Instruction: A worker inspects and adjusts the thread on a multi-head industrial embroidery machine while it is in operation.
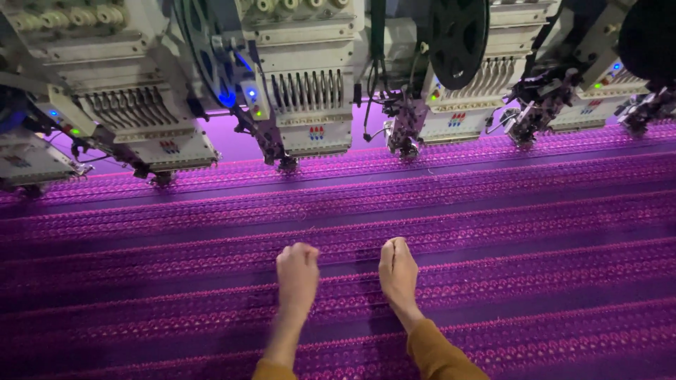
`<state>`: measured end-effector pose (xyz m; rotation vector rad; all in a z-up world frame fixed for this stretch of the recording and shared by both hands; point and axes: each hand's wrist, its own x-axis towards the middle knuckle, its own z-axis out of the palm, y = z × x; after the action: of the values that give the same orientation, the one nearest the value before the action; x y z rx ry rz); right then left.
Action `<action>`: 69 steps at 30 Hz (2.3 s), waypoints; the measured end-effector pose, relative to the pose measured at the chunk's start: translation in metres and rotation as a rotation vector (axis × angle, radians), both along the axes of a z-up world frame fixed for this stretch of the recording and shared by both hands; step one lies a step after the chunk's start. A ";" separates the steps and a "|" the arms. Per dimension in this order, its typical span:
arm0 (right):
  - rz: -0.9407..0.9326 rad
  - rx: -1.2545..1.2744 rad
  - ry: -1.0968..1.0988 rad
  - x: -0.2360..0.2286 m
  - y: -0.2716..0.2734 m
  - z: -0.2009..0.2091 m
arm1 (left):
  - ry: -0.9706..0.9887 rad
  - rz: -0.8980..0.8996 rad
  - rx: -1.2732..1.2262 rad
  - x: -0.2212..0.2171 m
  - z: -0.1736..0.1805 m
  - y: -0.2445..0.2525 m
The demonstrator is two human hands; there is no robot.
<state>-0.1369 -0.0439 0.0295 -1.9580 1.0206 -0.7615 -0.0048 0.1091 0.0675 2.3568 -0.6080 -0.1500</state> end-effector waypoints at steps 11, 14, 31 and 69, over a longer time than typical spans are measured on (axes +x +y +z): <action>0.018 0.014 0.113 -0.001 -0.001 0.017 | -0.304 -0.307 0.091 0.029 -0.047 -0.078; 0.007 -0.002 0.134 -0.005 0.001 0.020 | -0.446 -0.269 0.221 0.042 -0.072 -0.093; -0.014 -0.034 0.077 -0.004 -0.001 0.012 | -0.032 -0.215 -0.078 0.024 -0.026 -0.092; 0.043 -0.054 -0.004 0.000 0.003 0.015 | -0.203 -0.327 0.112 0.028 -0.102 -0.139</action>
<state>-0.1373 -0.0405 0.0443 -2.0169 0.9614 -0.7759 0.0228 -0.0299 -0.0346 2.3802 -1.1097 -0.0930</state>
